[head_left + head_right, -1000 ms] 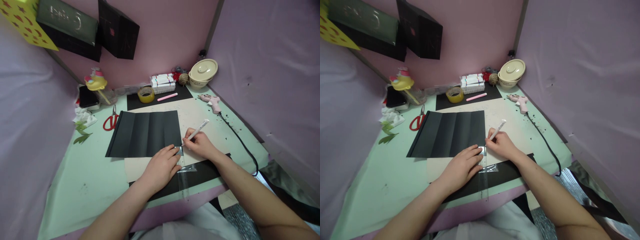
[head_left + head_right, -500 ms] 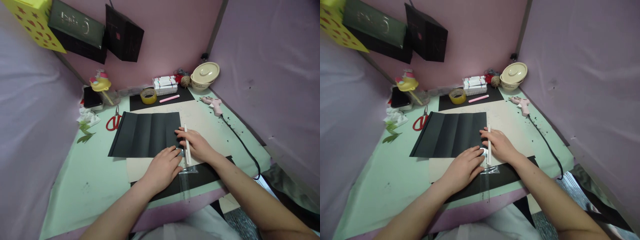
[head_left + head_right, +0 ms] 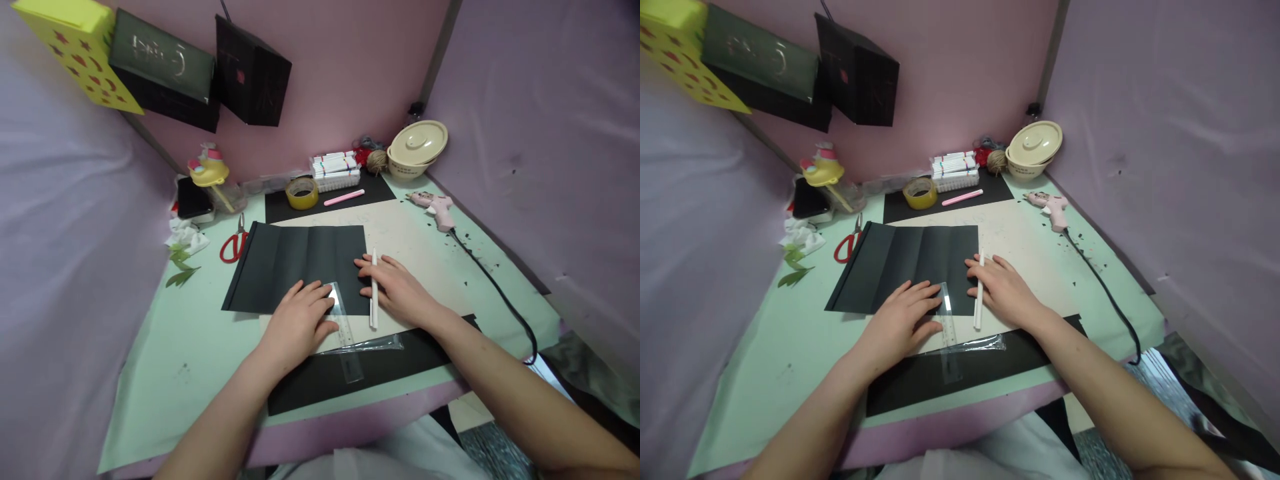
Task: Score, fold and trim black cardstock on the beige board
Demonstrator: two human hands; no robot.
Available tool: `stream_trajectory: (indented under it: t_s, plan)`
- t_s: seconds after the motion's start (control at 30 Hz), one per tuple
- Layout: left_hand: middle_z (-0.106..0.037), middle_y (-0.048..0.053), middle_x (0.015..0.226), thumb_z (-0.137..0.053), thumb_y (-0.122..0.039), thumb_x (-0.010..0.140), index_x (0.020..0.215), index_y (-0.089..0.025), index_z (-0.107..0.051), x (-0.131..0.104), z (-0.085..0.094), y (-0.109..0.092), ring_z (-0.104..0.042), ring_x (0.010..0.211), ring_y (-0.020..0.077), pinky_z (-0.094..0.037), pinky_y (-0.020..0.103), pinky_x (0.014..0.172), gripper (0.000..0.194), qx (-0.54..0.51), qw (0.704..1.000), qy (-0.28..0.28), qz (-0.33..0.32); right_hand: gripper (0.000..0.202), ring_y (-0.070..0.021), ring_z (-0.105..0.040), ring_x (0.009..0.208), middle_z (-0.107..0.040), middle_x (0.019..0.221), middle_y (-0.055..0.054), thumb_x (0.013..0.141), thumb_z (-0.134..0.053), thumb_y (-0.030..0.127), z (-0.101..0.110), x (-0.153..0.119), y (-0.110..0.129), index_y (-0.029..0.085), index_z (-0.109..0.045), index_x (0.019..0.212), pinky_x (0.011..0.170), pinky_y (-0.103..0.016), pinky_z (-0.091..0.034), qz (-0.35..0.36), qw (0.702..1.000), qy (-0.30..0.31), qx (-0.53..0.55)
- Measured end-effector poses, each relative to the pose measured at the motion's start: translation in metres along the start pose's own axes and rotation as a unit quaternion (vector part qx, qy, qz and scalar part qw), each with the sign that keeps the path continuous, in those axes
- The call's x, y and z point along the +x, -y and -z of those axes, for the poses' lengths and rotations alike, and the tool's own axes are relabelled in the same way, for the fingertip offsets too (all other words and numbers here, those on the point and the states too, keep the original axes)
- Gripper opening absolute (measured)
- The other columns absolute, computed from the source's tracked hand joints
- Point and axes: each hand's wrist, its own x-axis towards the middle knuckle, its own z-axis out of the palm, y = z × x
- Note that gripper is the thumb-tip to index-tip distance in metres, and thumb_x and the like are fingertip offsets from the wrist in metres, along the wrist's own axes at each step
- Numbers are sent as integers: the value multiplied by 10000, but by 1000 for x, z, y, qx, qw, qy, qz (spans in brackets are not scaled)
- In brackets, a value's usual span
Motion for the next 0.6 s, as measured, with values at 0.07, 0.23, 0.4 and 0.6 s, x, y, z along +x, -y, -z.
stream_trajectory:
  t_s: [0.07, 0.23, 0.4, 0.6]
  plan:
    - [-560, 72, 1388, -650, -371, 874, 1179, -211, -626, -2, 1, 3, -459, 1338, 271, -307, 518, 1142, 345, -13, 1000, 13, -9, 209, -242, -408, 1376, -543, 1404, -50, 906, -562, 284, 3, 3, -2, 269, -577, 1113, 1134, -550, -292, -3, 1000, 15, 2]
    - [-555, 66, 1393, -647, -383, 876, 1182, -227, -615, -1, -2, 6, -427, 1364, 255, -297, 518, 1151, 345, -56, 998, 13, -37, 239, -252, -463, 1332, -562, 1383, -49, 887, -563, 235, 20, 20, -6, 272, -584, 1122, 1144, -567, -248, 9, 998, 63, -4]
    - [-559, 80, 1386, -641, -351, 883, 1164, -213, -622, -2, -9, 3, -420, 1368, 269, -310, 533, 1144, 314, -68, 997, -7, -23, 213, -244, -465, 1332, -570, 1371, -50, 883, -572, 273, 23, 36, -4, 263, -568, 1096, 1142, -535, -273, 11, 999, 45, 21]
    - [-542, 66, 1406, -619, -366, 898, 1179, -214, -605, -4, -11, 2, -403, 1378, 261, -291, 522, 1158, 320, -67, 997, -5, -24, 244, -260, -366, 1401, -491, 1450, -72, 890, -584, 332, 5, 36, -9, 248, -544, 1116, 1145, -541, -264, 24, 999, 41, 14]
